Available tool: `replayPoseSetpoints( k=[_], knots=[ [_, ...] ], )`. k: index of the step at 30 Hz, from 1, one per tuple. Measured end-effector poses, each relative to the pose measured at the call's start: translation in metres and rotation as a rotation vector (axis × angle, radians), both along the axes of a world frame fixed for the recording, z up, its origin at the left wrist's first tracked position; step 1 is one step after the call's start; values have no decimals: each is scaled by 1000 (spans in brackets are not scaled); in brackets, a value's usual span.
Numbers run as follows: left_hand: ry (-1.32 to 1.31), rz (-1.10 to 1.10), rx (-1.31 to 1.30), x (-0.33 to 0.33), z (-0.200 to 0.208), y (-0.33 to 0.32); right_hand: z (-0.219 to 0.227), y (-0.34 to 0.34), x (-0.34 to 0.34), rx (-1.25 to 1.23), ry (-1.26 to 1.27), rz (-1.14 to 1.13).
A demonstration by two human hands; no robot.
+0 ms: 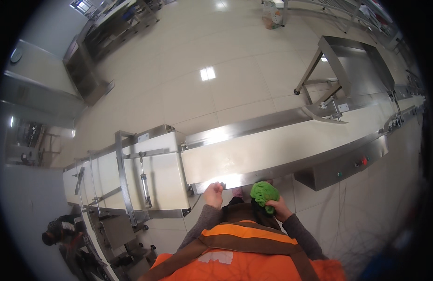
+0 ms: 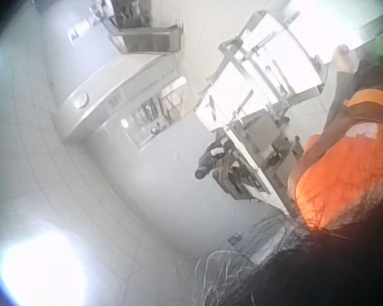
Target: The person wipes a stainless steel conveyor belt and adjacent metal surfaces with a green cloth. They repeatedly dip the cloth into a white bucket of liquid and continue wiping different sections of the machinery.
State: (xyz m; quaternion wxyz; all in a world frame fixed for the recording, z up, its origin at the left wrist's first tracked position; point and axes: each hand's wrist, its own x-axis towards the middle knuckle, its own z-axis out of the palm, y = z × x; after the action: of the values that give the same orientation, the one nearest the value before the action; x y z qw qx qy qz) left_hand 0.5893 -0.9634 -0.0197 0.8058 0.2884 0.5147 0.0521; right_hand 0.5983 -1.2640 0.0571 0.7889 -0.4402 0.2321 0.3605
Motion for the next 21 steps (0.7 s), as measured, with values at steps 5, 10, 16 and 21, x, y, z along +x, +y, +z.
replayPoseSetpoints(
  k=[5,10,16,21],
  knots=[
    [172,-397,1272,10,22,39,6,5,1,-5,13,-3],
    [-118,-1233,1968,27,53,79,4,13,4,-22,-13,48],
    [-421,-1590,2198,64,83,73,12,26,12,-27,-27,96],
    [-601,-1783,2263,63,72,78,15,33,15,-49,-31,123]
  ],
)
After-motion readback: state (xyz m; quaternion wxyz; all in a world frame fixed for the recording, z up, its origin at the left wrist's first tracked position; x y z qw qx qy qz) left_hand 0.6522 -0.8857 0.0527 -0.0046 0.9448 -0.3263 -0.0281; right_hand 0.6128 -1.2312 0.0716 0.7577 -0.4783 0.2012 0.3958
